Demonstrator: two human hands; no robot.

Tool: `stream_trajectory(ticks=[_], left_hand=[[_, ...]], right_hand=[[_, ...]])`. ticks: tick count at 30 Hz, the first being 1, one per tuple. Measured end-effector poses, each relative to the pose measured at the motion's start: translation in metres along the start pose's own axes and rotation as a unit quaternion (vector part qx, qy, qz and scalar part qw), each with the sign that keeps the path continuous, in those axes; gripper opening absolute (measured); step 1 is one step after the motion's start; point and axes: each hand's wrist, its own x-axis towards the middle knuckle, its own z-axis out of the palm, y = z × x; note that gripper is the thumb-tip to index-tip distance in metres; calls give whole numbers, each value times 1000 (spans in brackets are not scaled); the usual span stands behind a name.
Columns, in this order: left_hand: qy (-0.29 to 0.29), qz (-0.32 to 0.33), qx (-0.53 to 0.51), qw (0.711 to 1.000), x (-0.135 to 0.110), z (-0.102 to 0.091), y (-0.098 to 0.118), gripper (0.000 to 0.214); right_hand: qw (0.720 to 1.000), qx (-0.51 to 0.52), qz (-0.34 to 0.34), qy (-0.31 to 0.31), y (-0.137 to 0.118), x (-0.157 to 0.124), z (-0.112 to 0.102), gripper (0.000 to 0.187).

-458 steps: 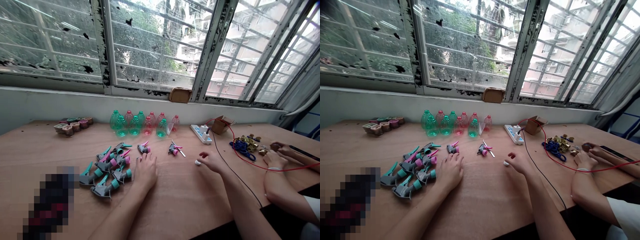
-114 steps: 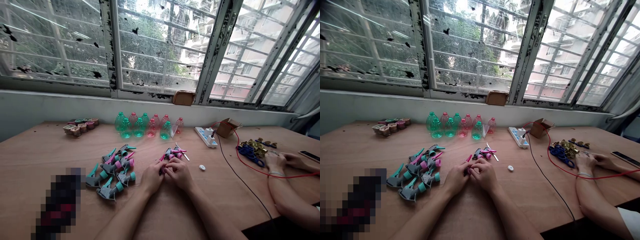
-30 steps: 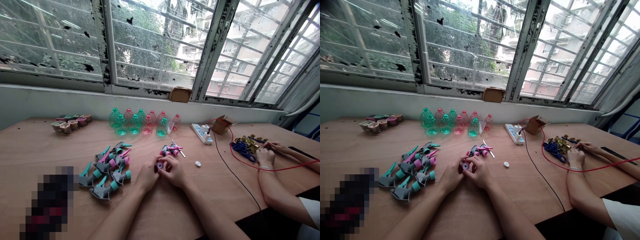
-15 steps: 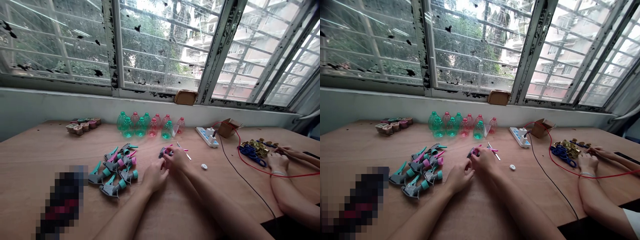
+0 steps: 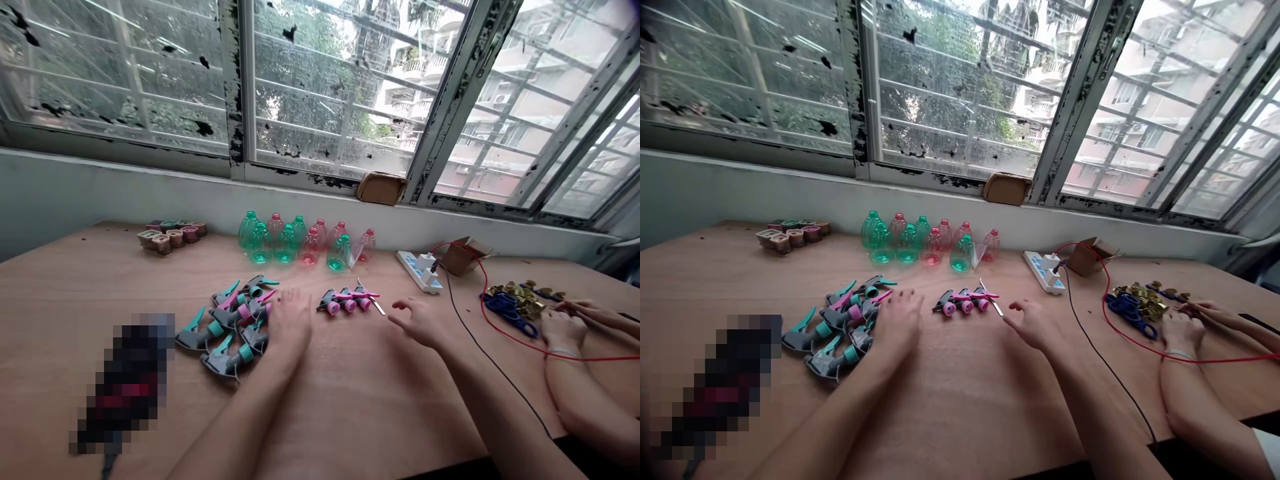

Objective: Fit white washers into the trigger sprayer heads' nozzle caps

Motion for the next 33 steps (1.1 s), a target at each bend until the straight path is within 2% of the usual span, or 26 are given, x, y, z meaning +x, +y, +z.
stream_trajectory(ticks=[4,8,13,19,24,30,33], left_hand=[[-18,-45,52,997,7,-11,-21,31],[-65,-77,57,993,11,-19,-33,31],[-74,-90,56,992,15,-19,-42,31],[-132,-85,2,988,18,-17,-52,34],[-150,-63,-23,986,17,-19,-56,40],[-185,-95,-28,978,17,-20,-61,40],[-156,-99,-17,983,17,-23,-59,41]], right_hand=[[995,-29,45,-87,33,-13,-16,46],[988,-10,49,-147,40,-18,-16,59],[990,-22,47,-131,38,-12,-9,46],[991,-2,44,-130,39,-5,-10,21],[992,10,44,-121,41,-6,-11,20],[996,14,51,-73,34,-6,-12,23],[998,0,41,-51,24,-1,-13,24]])
